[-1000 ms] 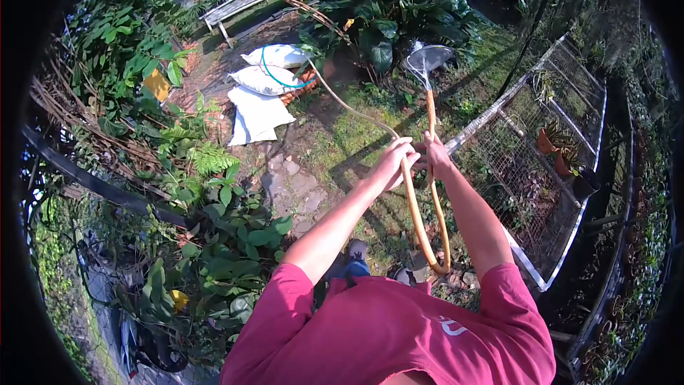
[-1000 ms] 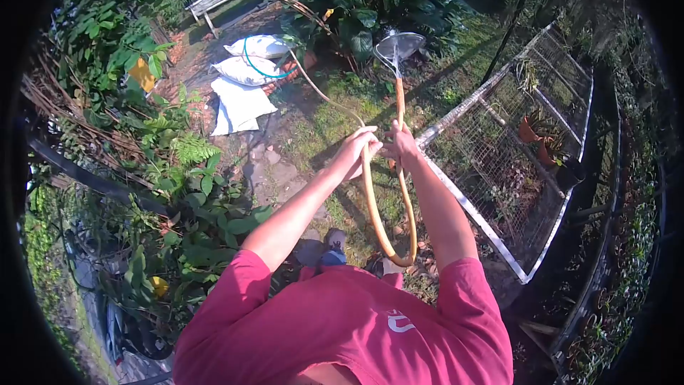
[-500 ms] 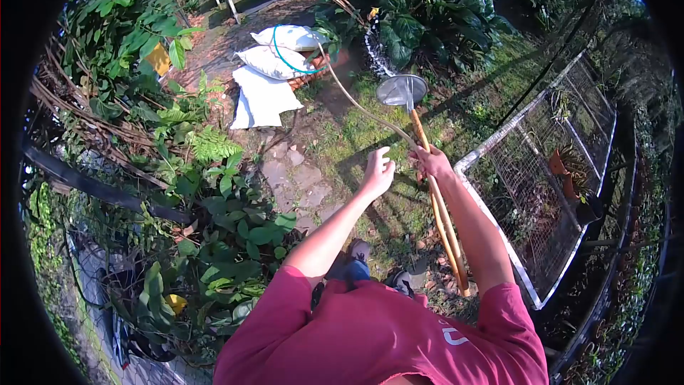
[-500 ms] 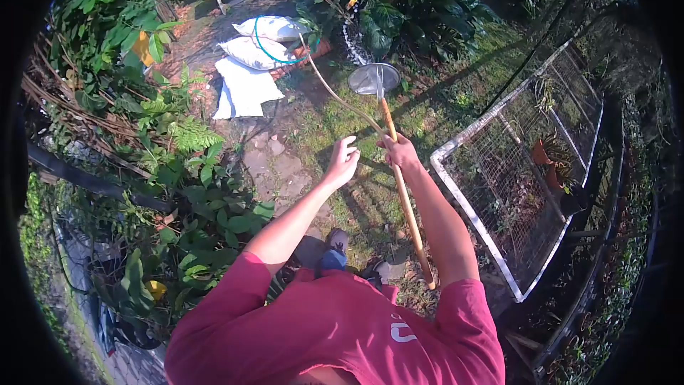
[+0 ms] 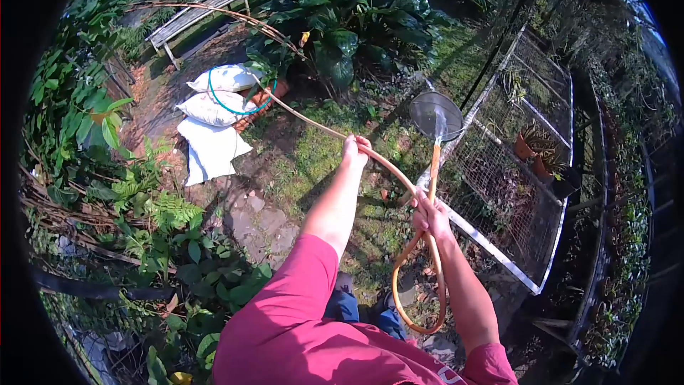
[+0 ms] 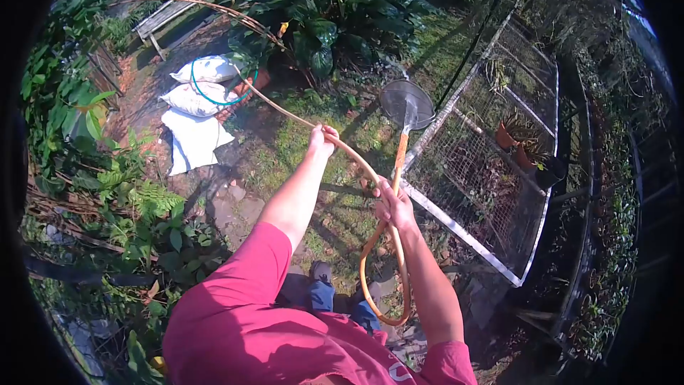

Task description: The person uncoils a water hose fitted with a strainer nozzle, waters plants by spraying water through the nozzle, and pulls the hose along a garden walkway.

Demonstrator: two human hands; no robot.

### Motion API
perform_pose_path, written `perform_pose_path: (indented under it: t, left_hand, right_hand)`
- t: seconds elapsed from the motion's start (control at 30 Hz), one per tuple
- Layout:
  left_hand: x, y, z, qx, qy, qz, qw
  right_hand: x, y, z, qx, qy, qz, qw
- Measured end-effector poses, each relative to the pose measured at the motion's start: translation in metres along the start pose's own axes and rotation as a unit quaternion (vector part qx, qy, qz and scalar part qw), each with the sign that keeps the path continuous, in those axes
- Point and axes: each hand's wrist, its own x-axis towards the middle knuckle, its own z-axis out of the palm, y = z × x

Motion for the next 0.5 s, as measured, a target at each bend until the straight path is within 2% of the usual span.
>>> perform_pose_path:
  t: [0.03,0.07,0.13,0.2,0.23,0.37,0.4,0.47,0.5]
  left_hand:
    - [0.004,0.022,0.007,-0.021,0.049,0.020,0.998]
    - [0.000,0.045,0.013,0.013,0.047,0.077,0.996]
    - [-0.015,0.079,0.016,0.088,0.049,0.082,0.992]
    - [-0.032,0.082,0.007,0.165,0.038,0.177,0.970]
    - [-0.052,0.081,0.004,0.161,0.038,0.191,0.968]
    - [-0.186,0.060,-0.016,0.196,0.011,0.295,0.935]
    - [-0.231,0.045,-0.013,0.211,0.009,0.322,0.923]
    - [-0.306,0.007,-0.010,0.280,-0.009,0.359,0.890]
    - [-0.334,-0.017,-0.015,0.310,-0.024,0.348,0.884]
  right_hand:
    - [-0.004,-0.009,-0.011,0.017,-0.004,-0.004,1.000]
    - [-0.009,-0.017,-0.024,0.033,-0.026,-0.015,0.999]
    - [-0.015,-0.029,-0.038,0.045,-0.027,-0.025,0.998]
    - [-0.003,-0.028,-0.057,-0.011,0.003,-0.018,1.000]
    - [0.006,-0.028,-0.071,-0.029,0.002,-0.023,0.999]
    - [0.027,-0.014,-0.133,-0.151,-0.002,-0.017,0.988]
    - [0.036,-0.007,-0.152,-0.255,0.047,-0.018,0.966]
    - [0.036,-0.009,-0.173,-0.160,0.072,0.026,0.984]
    - [0.040,-0.007,-0.174,-0.177,0.073,0.008,0.982]
